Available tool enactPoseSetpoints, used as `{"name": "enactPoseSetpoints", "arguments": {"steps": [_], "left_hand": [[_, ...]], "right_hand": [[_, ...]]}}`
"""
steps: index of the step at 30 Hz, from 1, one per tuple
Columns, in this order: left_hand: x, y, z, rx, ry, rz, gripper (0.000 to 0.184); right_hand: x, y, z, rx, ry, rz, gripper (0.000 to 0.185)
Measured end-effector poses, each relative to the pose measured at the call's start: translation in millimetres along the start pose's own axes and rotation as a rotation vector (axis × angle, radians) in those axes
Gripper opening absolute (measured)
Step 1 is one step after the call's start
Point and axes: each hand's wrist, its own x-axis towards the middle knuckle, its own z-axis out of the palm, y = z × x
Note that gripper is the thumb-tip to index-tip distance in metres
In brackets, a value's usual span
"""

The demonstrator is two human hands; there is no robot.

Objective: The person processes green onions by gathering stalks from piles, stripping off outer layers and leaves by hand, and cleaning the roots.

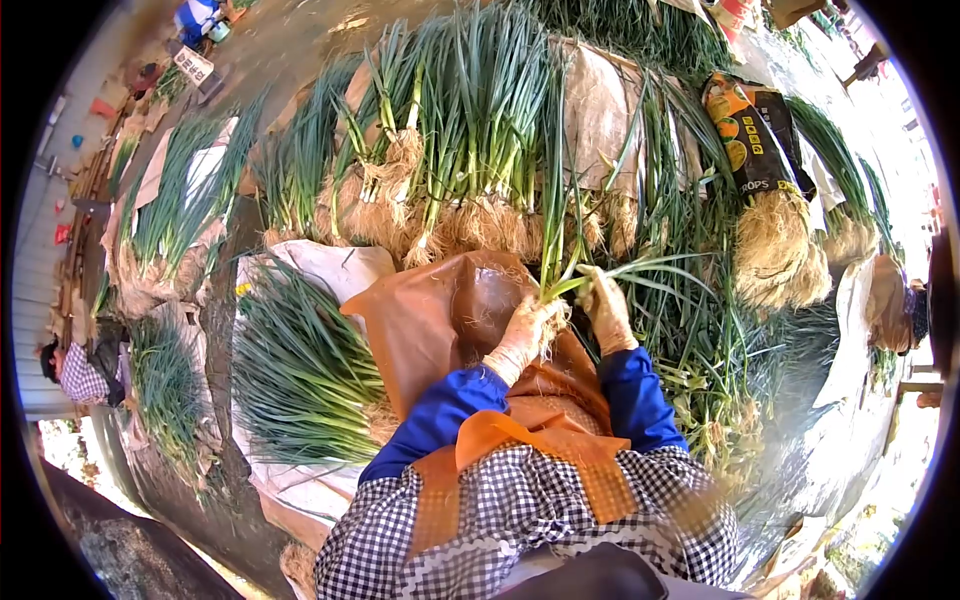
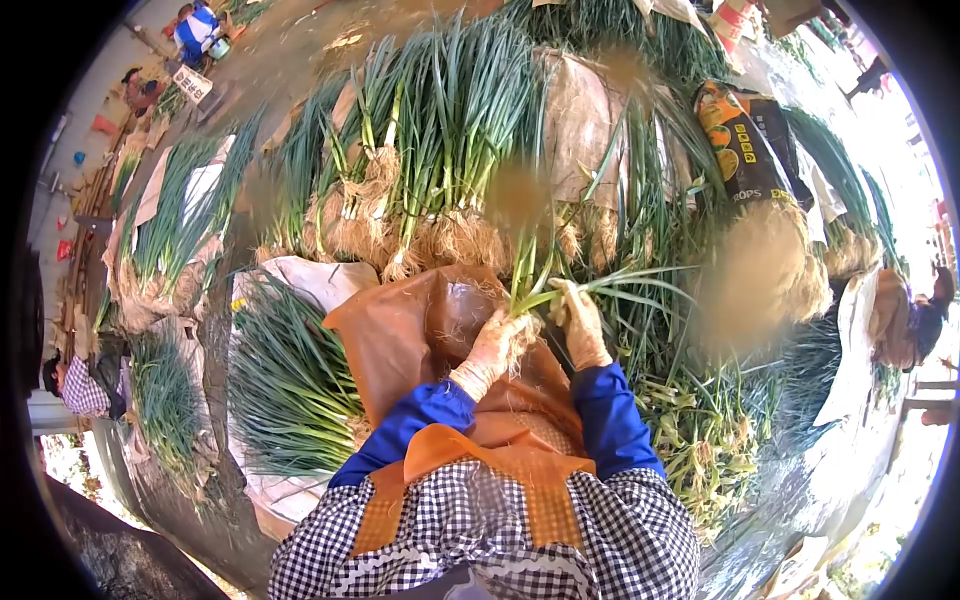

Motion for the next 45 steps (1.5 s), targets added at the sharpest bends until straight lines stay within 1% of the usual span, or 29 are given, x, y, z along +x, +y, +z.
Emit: {"name": "enactPoseSetpoints", "arguments": {"steps": [2,3,4,7,8,10,11,12,14,15,16,18,20,21,23,24,25,27,28,29,30,31,34,36,38,40,42,43,45], "left_hand": [[-5,-2,7,0.172,0.04,-0.009,0.032],[2,-14,-3,0.227,-0.07,0.038,0.033],[1,-15,1,0.226,-0.074,0.036,0.033],[-2,-8,12,0.323,-0.05,0.011,0.027],[-5,-5,13,0.323,-0.049,0.018,0.027],[-4,1,10,0.292,0.082,-0.181,0.026],[0,3,-2,0.277,-0.005,-0.204,0.02],[0,4,-4,0.266,0.008,-0.203,0.02],[0,8,-7,0.094,0.09,-0.238,0.013],[0,9,-10,0.093,0.093,-0.241,0.013],[1,12,-14,0.082,0.027,-0.256,0.013],[3,17,-25,0.059,-0.104,-0.286,0.014],[6,32,-35,-0.089,-0.096,-0.224,0.013],[4,34,-32,-0.053,-0.02,-0.189,0.014],[3,35,-25,-0.022,0.049,-0.15,0.015],[1,31,-22,0.094,0.047,-0.108,0.017],[3,29,-21,0.216,0.042,-0.059,0.019],[11,18,-29,0.2,-0.001,-0.073,0.026],[14,12,-29,0.215,0.008,-0.044,0.031],[9,15,-18,0.19,0.024,-0.029,0.037],[2,18,-7,0.163,0.041,-0.009,0.044],[9,10,-16,0.15,0.016,0.01,0.04],[11,0,-17,0.149,0.032,0.087,0.043],[14,-4,-20,0.117,0.073,0.121,0.042],[14,-1,-20,0.068,0.123,0.149,0.042],[6,13,-16,0.147,0.161,-0.016,0.039],[5,16,-11,0.132,0.13,0.004,0.039],[5,18,-14,0.191,0.11,-0.006,0.039],[-2,26,-12,0.193,0.031,0.003,0.033]], "right_hand": [[-10,-51,33,-0.307,0.052,-0.08,0.019],[-4,-57,38,-0.312,0.048,-0.077,0.015],[7,-56,40,-0.465,0.032,-0.168,0.022],[39,-53,53,-1.354,0.032,-0.359,0.038],[46,-43,53,-1.157,-0.065,-0.357,0.037],[45,-40,56,-1.025,-0.394,-0.327,0.039],[46,-44,50,-1.149,-0.543,-0.202,0.04],[51,-44,45,-1.37,-0.725,-0.267,0.038],[26,-59,64,-1.591,-0.725,-0.268,0.033],[21,-54,63,-1.693,-0.715,-0.363,0.03],[-1,-72,93,-2.076,-0.784,-0.15,0.023],[-12,-50,46,-1.956,-0.808,-0.655,0.018],[-31,-78,22,-1.991,-0.66,-0.446,0.014],[-34,-82,-7,-2.122,-0.616,-0.193,0.014],[-37,-83,-60,-2.242,-0.561,0.068,0.016],[-40,-75,-81,-2.374,-0.814,0.3,0.02],[-30,-70,-75,-2.274,-0.81,0.164,0.023],[-12,-60,-61,-2.073,-0.828,-0.098,0.03],[-18,-88,-1,-1.639,-0.377,-0.09,0.03],[4,-73,7,-1.449,-0.199,-0.354,0.036],[10,-92,47,-1.46,-0.053,-0.223,0.038],[35,-81,54,-1.411,-0.014,-0.243,0.046],[95,-47,57,-1.606,-0.121,-0.18,0.058],[89,-38,60,-1.598,-0.232,-0.103,0.053],[67,-35,67,-1.662,-0.171,-0.183,0.044],[34,-39,70,-1.667,-0.305,-0.109,0.036],[3,-17,35,-1.523,-0.455,-0.573,0.033],[-13,-34,31,-1.533,-0.489,-0.337,0.034],[-32,-51,-7,-1.678,-0.48,-0.272,0.036]]}}
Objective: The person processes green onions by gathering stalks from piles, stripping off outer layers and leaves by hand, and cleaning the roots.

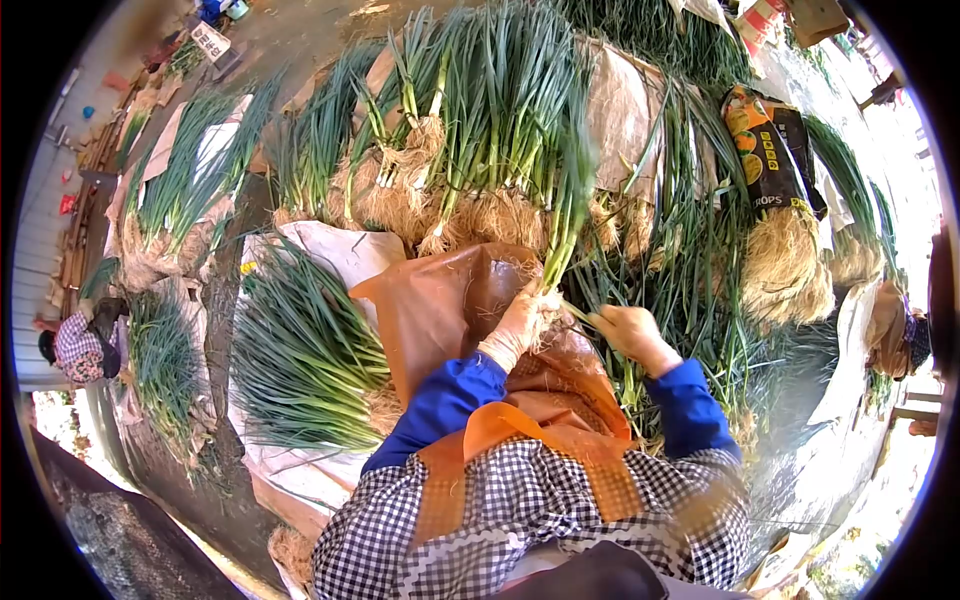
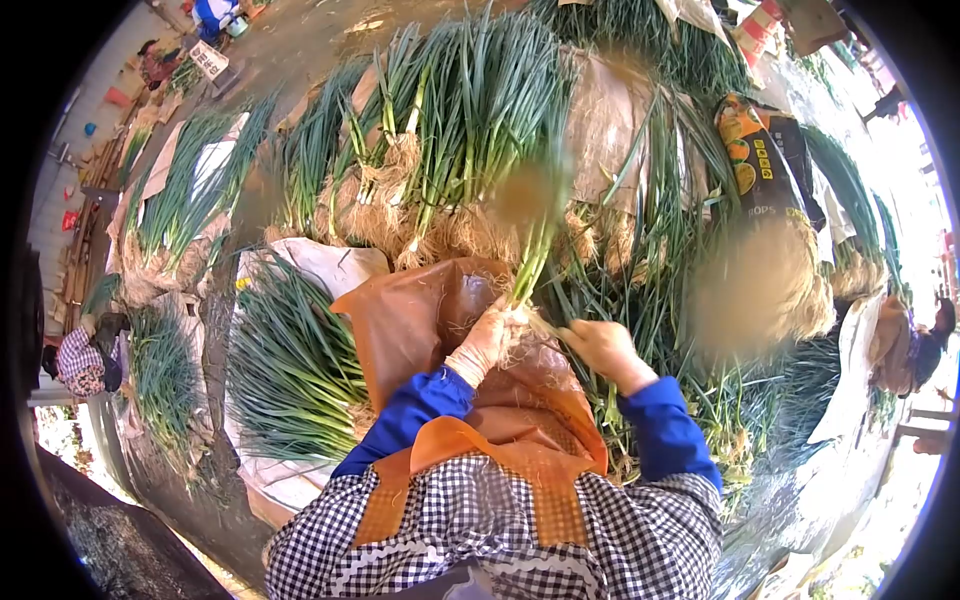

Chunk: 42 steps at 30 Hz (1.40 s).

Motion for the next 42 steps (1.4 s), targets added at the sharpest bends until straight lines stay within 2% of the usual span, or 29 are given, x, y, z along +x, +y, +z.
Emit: {"name": "enactPoseSetpoints", "arguments": {"steps": [1,2,3,4,5,6,9,10,11,12,13,14,15,17,19,20,22,24,27,29,30,32,33,35,37,38,40,41,42], "left_hand": [[3,3,-3,-0.003,-0.005,-0.001,0.033],[7,4,-9,-0.076,0.043,-0.065,0.031],[12,2,-16,-0.149,0.09,-0.131,0.029],[18,-3,-30,-0.116,-0.053,-0.109,0.027],[16,-2,-25,-0.114,-0.06,-0.111,0.027],[11,-2,-14,-0.08,0.008,-0.097,0.027],[5,2,-2,-0.008,0.123,-0.092,0.033],[9,-2,-12,-0.019,0.067,-0.066,0.037],[12,-4,-18,-0.029,0.01,-0.036,0.04],[9,-2,-16,-0.02,0.036,-0.027,0.045],[10,-3,-16,-0.016,0.038,-0.024,0.045],[11,-6,-14,0.044,0.035,0.043,0.046],[12,-10,-13,0.107,0.032,0.108,0.047],[8,-14,-4,0.156,0.009,0.235,0.05],[9,-20,-4,0.245,-0.02,0.303,0.051],[12,-23,-4,0.191,0.01,0.322,0.047],[21,-21,-18,0.364,0.067,0.255,0.045],[26,-33,-29,0.46,0.061,0.381,0.04],[18,-26,-20,0.439,0.07,0.286,0.043],[17,-27,-17,0.406,0.073,0.301,0.044],[18,-27,-14,0.368,0.078,0.322,0.046],[21,-17,-21,0.199,0.014,0.256,0.045],[18,-18,-25,0.036,-0.036,0.174,0.045],[14,-15,-14,0.262,0.102,0.197,0.04],[13,-15,-13,0.275,0.09,0.211,0.037],[17,-18,-13,0.309,0.111,0.232,0.035],[10,-16,-8,0.297,0.092,0.219,0.035],[10,-14,-4,0.276,0.076,0.223,0.035],[11,-13,-3,0.28,0.076,0.228,0.035]], "right_hand": [[-19,16,-5,-0.126,-0.053,-0.098,0.025],[-34,42,2,-0.172,-0.139,-0.033,0.02],[-54,67,10,-0.37,-0.124,-0.238,0.016],[-71,91,21,-0.44,-0.148,-0.251,0.014],[-83,115,28,-0.592,-0.344,-0.234,0.018],[-83,114,26,-0.594,-0.341,-0.226,0.018],[-58,103,6,-0.55,-0.736,0.442,0.024],[-26,86,-1,-0.346,-0.741,0.483,0.033],[-19,122,36,-0.252,-0.218,0.063,0.039],[-5,53,-10,0.103,0.117,0.295,0.038],[8,24,-31,0.214,0.294,0.294,0.034],[28,6,-44,0.101,0.347,0.332,0.034],[48,-5,-53,0.154,0.338,0.383,0.036],[89,27,-15,0.258,0.286,0.232,0.043],[108,24,-7,0.727,-0.192,0.172,0.039],[108,22,-1,0.64,-0.133,-0.006,0.036],[79,-27,-30,0.633,-0.151,0.072,0.025],[38,-39,-74,0.879,-0.29,-0.11,0.029],[-27,11,-89,1.16,-0.125,-0.225,0.033],[-67,44,-92,1.15,-0.147,0.037,0.033],[-84,61,-79,1.236,-0.005,0.022,0.032],[-130,101,-100,1.09,0.063,0.125,0.028],[-154,126,-102,1.328,0.498,0.068,0.022],[-191,161,-98,1.676,1.472,-0.078,0.016],[-201,180,-96,0.897,0.712,0.614,0.018],[-187,207,-72,0.201,0.087,0.772,0.02],[-115,100,-64,-0.197,0.268,0.634,0.028],[-78,51,-70,0.512,0.306,0.836,0.035],[-55,62,-31,0.325,0.495,0.554,0.041]]}}
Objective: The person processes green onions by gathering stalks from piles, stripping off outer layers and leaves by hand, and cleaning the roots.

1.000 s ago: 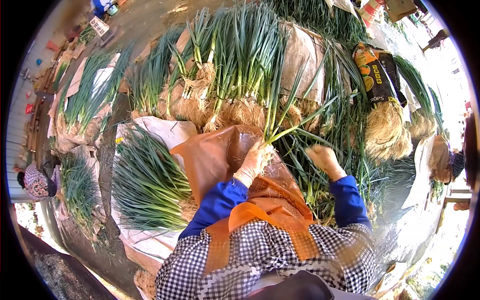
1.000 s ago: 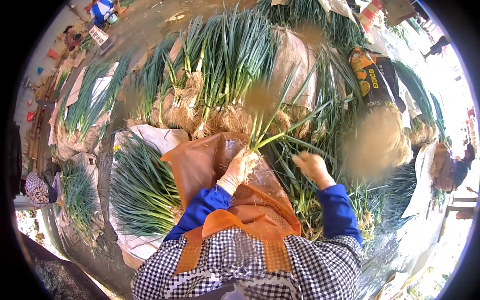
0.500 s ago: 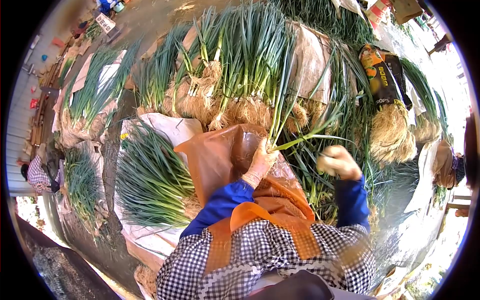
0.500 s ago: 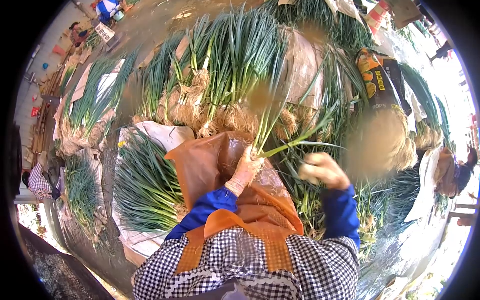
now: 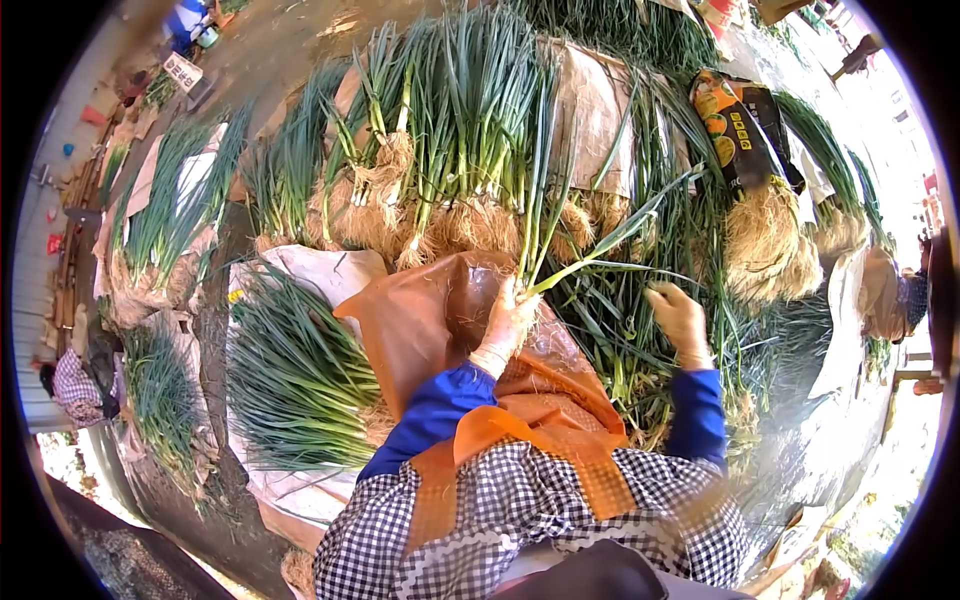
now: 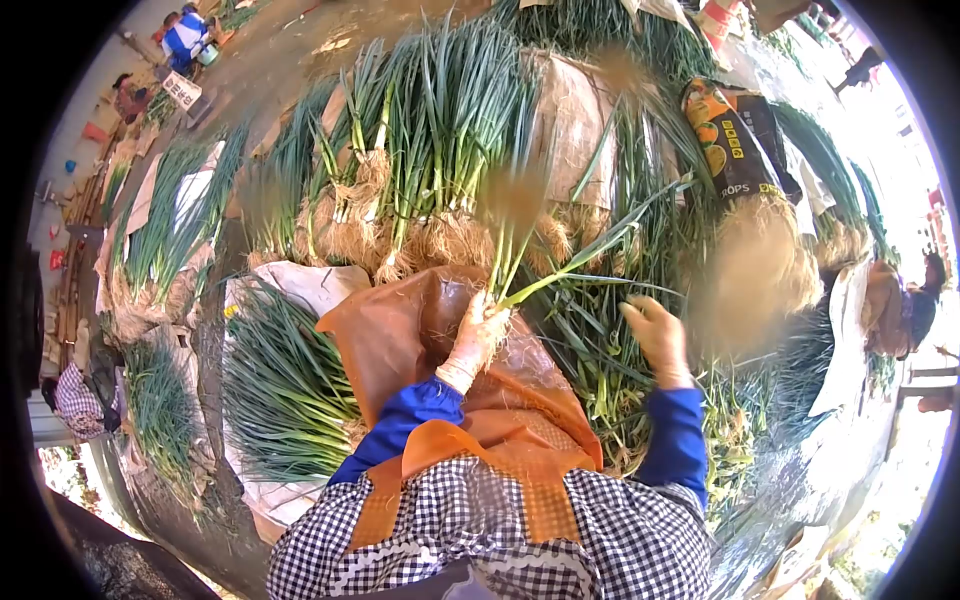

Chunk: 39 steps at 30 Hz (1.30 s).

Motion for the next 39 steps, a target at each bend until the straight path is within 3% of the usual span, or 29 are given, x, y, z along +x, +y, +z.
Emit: {"name": "enactPoseSetpoints", "arguments": {"steps": [1,4,5,7,9,11,12,13,15,17,19,21,22,24,26,27,31,32,33,34,37,39], "left_hand": [[-1,-1,1,0.072,0.0,0.036,0.039],[-3,-6,0,0.38,0.002,0.132,0.05],[-3,-9,0,0.337,0.019,0.074,0.047],[8,-27,-9,0.587,0.099,0.289,0.039],[1,-19,-5,0.637,0.113,0.307,0.035],[5,-14,-3,0.693,0.116,0.324,0.032],[9,-14,-5,0.544,0.099,0.181,0.031],[11,-14,-8,0.393,0.082,0.043,0.03],[12,-18,-12,0.274,0.069,0.072,0.031],[7,-10,-7,0.017,0.052,0.023,0.031],[6,3,-7,-0.039,0.014,-0.015,0.031],[-8,23,-3,-0.368,-0.053,-0.135,0.031],[1,5,-17,-0.382,-0.119,-0.076,0.035],[-9,22,-4,-0.445,-0.09,-0.072,0.037],[-9,23,-9,-0.486,-0.103,-0.04,0.044],[-13,26,-3,-0.467,-0.06,0.008,0.047],[-11,13,-8,-0.488,0.036,-0.093,0.049],[-9,10,-11,-0.567,0.054,-0.18,0.049],[-8,10,-12,-0.648,0.071,-0.267,0.049],[-6,0,-17,-0.655,0.075,-0.268,0.049],[-2,-10,-21,-0.741,-0.026,-0.29,0.025],[-1,-11,-13,-0.793,0.079,-0.334,0.015]], "right_hand": [[6,-52,6,-0.171,-0.102,0.067,0.048],[47,-52,74,-0.224,-0.214,-0.125,0.051],[47,-51,90,-0.127,-0.253,-0.25,0.041],[21,-74,97,-0.007,-0.352,-0.363,0.023],[-15,-106,92,-0.822,-0.635,-0.924,0.016],[-65,-106,84,-0.591,-0.854,-1.284,0.019],[-83,-79,83,-0.308,-0.867,-1.273,0.014],[-86,-46,74,-0.028,-0.866,-1.246,0.022],[-67,-1,45,-0.594,-1.065,-0.722,0.026],[-41,43,22,-1.127,-1.048,-0.151,0.035],[-24,49,14,-1.38,-1.13,-0.267,0.045],[-19,-13,17,-0.734,-0.846,-0.391,0.034],[-16,-59,19,-0.488,-0.792,-0.378,0.034],[-6,-81,59,0.189,-0.473,-0.112,0.027],[12,-111,82,0.7,-0.468,0.075,0.031],[15,-127,89,0.92,-0.466,0.03,0.032],[27,-149,130,0.35,-0.274,-0.227,0.027],[29,-145,130,0.541,-0.375,-0.077,0.024],[30,-131,148,1.063,-0.455,0.069,0.021],[26,-127,149,1.13,-0.452,0.101,0.02],[23,-111,156,1.157,-0.383,0.158,0.017],[25,-96,155,1.129,-0.314,0.152,0.013]]}}
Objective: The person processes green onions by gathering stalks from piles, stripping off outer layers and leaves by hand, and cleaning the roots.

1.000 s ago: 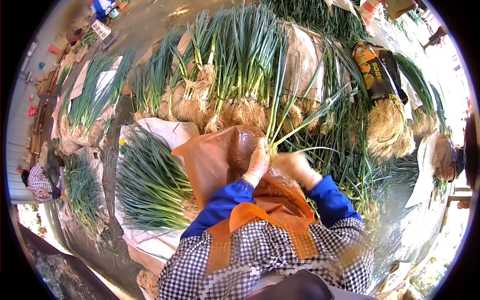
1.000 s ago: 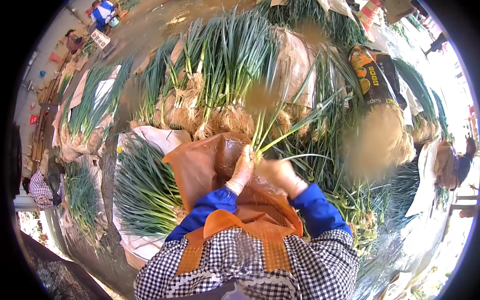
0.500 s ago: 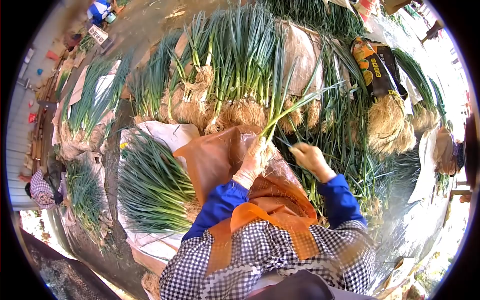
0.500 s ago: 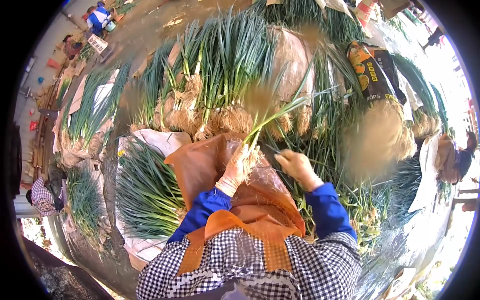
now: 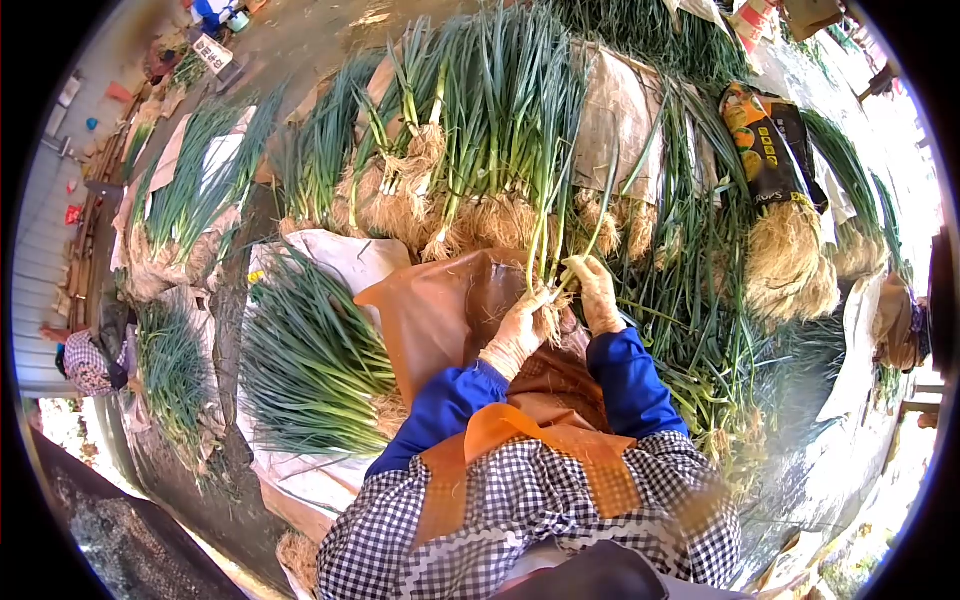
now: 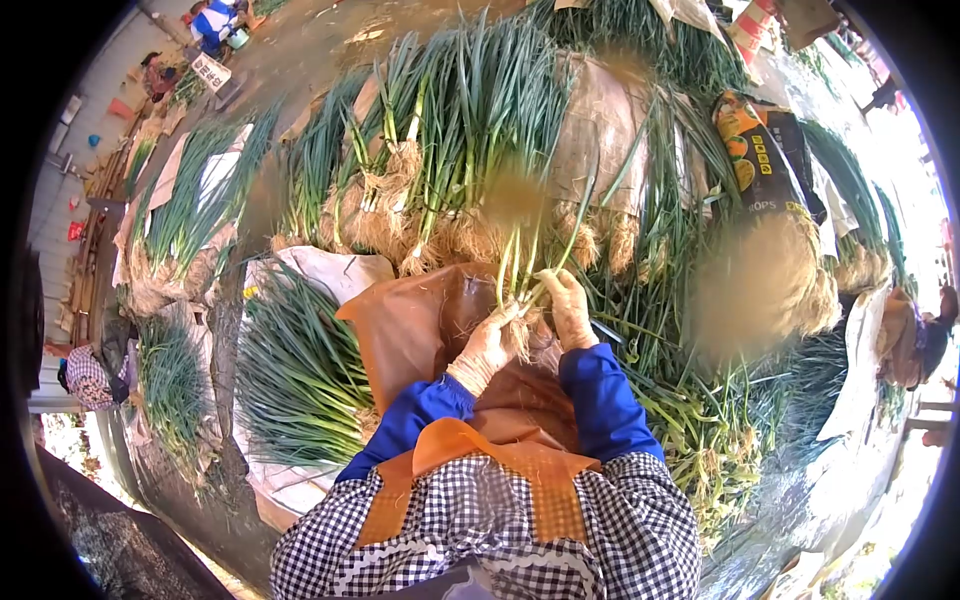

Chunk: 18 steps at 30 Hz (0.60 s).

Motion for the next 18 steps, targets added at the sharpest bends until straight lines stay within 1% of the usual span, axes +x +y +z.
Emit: {"name": "enactPoseSetpoints", "arguments": {"steps": [2,3,4,6,8,9,10,12,13,14,15,16,18], "left_hand": [[-2,-1,7,0.092,-0.015,0.092,0.015],[-6,-3,14,0.093,-0.016,0.106,0.011],[-4,-4,13,0.091,-0.019,0.106,0.011],[-3,-7,12,0.03,-0.135,0.136,0.009],[-3,-11,12,0.01,-0.143,0.16,0.009],[-4,-13,13,0.043,-0.099,0.201,0.01],[-3,-13,16,0.076,-0.058,0.246,0.011],[-3,-15,13,0.1,-0.037,0.276,0.012],[0,-15,8,0.098,-0.064,0.279,0.012],[3,-15,2,0.099,-0.09,0.279,0.012],[7,-18,2,0.092,-0.101,0.341,0.02],[9,-19,-1,0.092,-0.101,0.341,0.02],[10,-19,-5,0.169,-0.049,0.312,0.026]], "right_hand": [[1,4,-7,0.008,0.087,-0.049,0.017],[9,12,-14,-0.303,0.22,-0.104,0.018],[0,-6,-4,-0.743,0.367,-0.225,0.022],[-10,-34,11,-1.044,0.441,-0.467,0.026],[-2,-40,22,-1.156,0.385,-0.701,0.03],[2,-42,23,-1.314,0.408,-0.746,0.033],[7,-44,25,-1.312,0.407,-0.752,0.033],[13,-48,30,-1.112,0.496,-0.902,0.036],[8,-53,34,-1.121,0.342,-0.711,0.039],[10,-48,37,-1.164,0.182,-0.565,0.045],[14,-46,38,-1.285,0.079,-0.454,0.048],[17,-44,38,-1.401,-0.025,-0.338,0.052],[23,-40,36,-1.346,-0.033,-0.308,0.054]]}}
